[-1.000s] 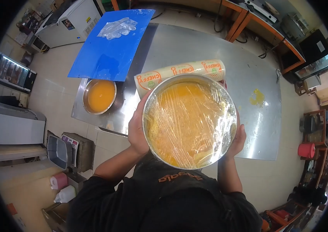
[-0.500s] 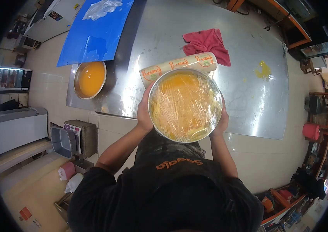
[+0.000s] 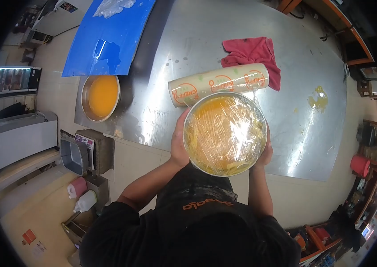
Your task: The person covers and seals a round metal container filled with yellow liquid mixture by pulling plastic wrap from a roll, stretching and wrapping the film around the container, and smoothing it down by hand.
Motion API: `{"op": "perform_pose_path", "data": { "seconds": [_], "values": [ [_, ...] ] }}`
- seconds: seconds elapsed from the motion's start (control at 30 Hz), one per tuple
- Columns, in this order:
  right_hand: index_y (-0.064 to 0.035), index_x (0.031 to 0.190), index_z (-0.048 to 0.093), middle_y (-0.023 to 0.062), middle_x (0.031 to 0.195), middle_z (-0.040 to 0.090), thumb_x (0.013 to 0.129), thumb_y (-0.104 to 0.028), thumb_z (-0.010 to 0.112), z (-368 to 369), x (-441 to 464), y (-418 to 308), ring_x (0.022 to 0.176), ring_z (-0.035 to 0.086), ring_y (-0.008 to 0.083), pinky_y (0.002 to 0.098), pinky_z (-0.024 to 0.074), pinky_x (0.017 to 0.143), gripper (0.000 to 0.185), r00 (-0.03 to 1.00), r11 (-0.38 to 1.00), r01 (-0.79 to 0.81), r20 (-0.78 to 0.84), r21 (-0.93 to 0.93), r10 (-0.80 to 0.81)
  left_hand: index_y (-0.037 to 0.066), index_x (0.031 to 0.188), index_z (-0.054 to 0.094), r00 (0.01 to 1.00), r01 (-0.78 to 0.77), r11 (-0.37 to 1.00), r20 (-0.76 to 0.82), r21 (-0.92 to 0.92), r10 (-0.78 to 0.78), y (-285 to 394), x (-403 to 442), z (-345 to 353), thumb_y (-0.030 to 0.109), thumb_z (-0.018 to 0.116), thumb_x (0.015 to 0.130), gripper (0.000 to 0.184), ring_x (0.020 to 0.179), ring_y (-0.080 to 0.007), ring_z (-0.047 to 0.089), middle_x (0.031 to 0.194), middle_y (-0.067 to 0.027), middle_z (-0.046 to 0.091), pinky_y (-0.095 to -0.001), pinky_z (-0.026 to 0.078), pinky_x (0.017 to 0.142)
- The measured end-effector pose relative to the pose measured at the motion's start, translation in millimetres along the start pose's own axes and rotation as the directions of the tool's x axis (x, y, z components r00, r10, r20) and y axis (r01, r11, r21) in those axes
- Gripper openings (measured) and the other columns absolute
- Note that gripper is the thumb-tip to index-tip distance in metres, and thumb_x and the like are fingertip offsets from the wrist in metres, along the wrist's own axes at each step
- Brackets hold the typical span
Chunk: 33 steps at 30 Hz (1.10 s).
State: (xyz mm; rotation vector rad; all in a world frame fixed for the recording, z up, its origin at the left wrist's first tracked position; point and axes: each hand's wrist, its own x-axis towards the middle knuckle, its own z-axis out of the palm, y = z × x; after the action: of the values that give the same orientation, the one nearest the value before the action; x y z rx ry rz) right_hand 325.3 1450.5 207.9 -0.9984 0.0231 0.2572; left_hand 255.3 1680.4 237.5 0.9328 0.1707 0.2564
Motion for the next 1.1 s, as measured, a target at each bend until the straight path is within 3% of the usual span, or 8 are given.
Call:
{"op": "perform_pose_path", "data": {
  "seconds": [0.3, 0.4, 0.43, 0.53, 0.6, 0.7, 0.8, 1.1],
  "values": [
    [0.0106, 0.146, 0.030, 0.0240, 0.145, 0.042, 0.087, -0.055, 0.049, -9.5, 4.4, -2.4, 0.134, 0.043, 0.0327, 0.0425, 0.0334, 0.112, 0.090, 1.000, 0.997, 0.015, 0.016, -0.070, -0.014, -0.001, 0.147, 0.033, 0.997, 0.053, 0.996, -0.051, -0.068, -0.056, -3.7, 2.1, -5.8, 0.037, 0.037, 0.100, 0.060, 0.136, -0.0240, 0.039, 0.146, -0.0145, 0.041, -0.0388, 0.028, 0.114],
    [0.0107, 0.145, 0.033, 0.0234, 0.143, 0.045, 0.089, -0.058, 0.046, -11.6, 5.8, -9.4, 0.132, 0.046, 0.0323, 0.0416, 0.0349, 0.111, 0.089, 0.999, 0.986, 0.020, 0.040, -0.164, -0.013, 0.003, 0.135, 0.051, 0.966, -0.012, 0.584, -0.143, 0.812, 0.218, 4.1, 0.9, -42.6, 0.024, 0.044, 0.099, 0.043, 0.128, -0.0229, 0.045, 0.140, -0.0118, 0.048, -0.0361, 0.033, 0.108],
    [0.0110, 0.143, 0.036, 0.0233, 0.141, 0.048, 0.093, -0.058, 0.041, -15.3, 6.1, -10.1, 0.130, 0.048, 0.0315, 0.0404, 0.0364, 0.110, 0.086, 0.999, 0.978, 0.025, 0.032, -0.205, -0.019, 0.005, 0.123, 0.062, 0.912, 0.025, 0.546, -0.242, 0.837, 0.330, 5.0, 9.4, -52.7, 0.018, 0.050, 0.097, 0.031, 0.121, -0.0198, 0.046, 0.132, -0.0092, 0.053, -0.0333, 0.036, 0.102],
    [0.0110, 0.142, 0.037, 0.0228, 0.139, 0.050, 0.095, -0.056, 0.035, -10.4, 4.8, -16.6, 0.129, 0.050, 0.0299, 0.0390, 0.0375, 0.109, 0.082, 1.000, 0.957, 0.012, 0.002, -0.289, -0.012, -0.001, 0.122, 0.060, 0.898, 0.225, 0.756, -0.432, 0.615, 0.083, 20.2, 61.1, -66.8, 0.029, 0.056, 0.098, 0.039, 0.106, -0.0204, 0.057, 0.114, -0.0114, 0.063, -0.0317, 0.045, 0.092],
    [0.0084, 0.141, 0.040, 0.0215, 0.137, 0.051, 0.096, -0.051, 0.037, -8.0, 4.8, -16.3, 0.126, 0.052, 0.0284, 0.0387, 0.0390, 0.108, 0.074, 1.000, 0.968, -0.010, -0.015, -0.249, 0.006, -0.004, 0.123, 0.058, 0.816, 0.568, 0.679, -0.432, 0.466, -0.386, 32.5, 102.5, -66.4, 0.032, 0.056, 0.099, 0.043, 0.107, -0.0235, 0.061, 0.112, -0.0155, 0.066, -0.0346, 0.044, 0.098],
    [0.0053, 0.141, 0.041, 0.0197, 0.134, 0.054, 0.096, -0.044, 0.044, -13.5, 7.5, -12.5, 0.122, 0.055, 0.0262, 0.0375, 0.0433, 0.103, 0.067, 0.999, 0.958, -0.052, -0.023, -0.282, 0.047, -0.006, 0.120, 0.058, 0.790, 0.563, 0.825, -0.260, -0.051, -0.555, 13.7, 136.9, -70.6, 0.030, 0.066, 0.094, 0.045, 0.099, -0.0254, 0.066, 0.108, -0.0149, 0.067, -0.0347, 0.052, 0.087],
    [0.0051, 0.142, 0.039, 0.0182, 0.132, 0.056, 0.095, -0.039, 0.049, -7.0, 5.0, -17.0, 0.119, 0.056, 0.0243, 0.0358, 0.0454, 0.100, 0.065, 0.996, 0.994, -0.093, 0.005, -0.055, 0.093, -0.005, 0.118, 0.058, 0.843, 0.443, 0.888, -0.279, -0.121, -0.459, -0.1, 153.2, -85.9, 0.028, 0.067, 0.093, 0.043, 0.097, -0.0260, 0.068, 0.108, -0.0153, 0.067, -0.0367, 0.056, 0.083],
    [0.0041, 0.141, 0.044, 0.0134, 0.128, 0.060, 0.100, -0.020, 0.049, -16.6, 9.9, -16.3, 0.113, 0.060, 0.0187, 0.0312, 0.0460, 0.098, 0.047, 0.996, 0.955, -0.086, -0.010, -0.284, 0.087, -0.004, 0.117, 0.063, 0.912, 0.232, 0.968, -0.367, 0.096, -0.182, 25.8, 192.9, -90.5, 0.019, 0.076, 0.085, 0.042, 0.100, -0.0201, 0.064, 0.109, -0.0101, 0.066, -0.0337, 0.049, 0.088]
  ]
}}
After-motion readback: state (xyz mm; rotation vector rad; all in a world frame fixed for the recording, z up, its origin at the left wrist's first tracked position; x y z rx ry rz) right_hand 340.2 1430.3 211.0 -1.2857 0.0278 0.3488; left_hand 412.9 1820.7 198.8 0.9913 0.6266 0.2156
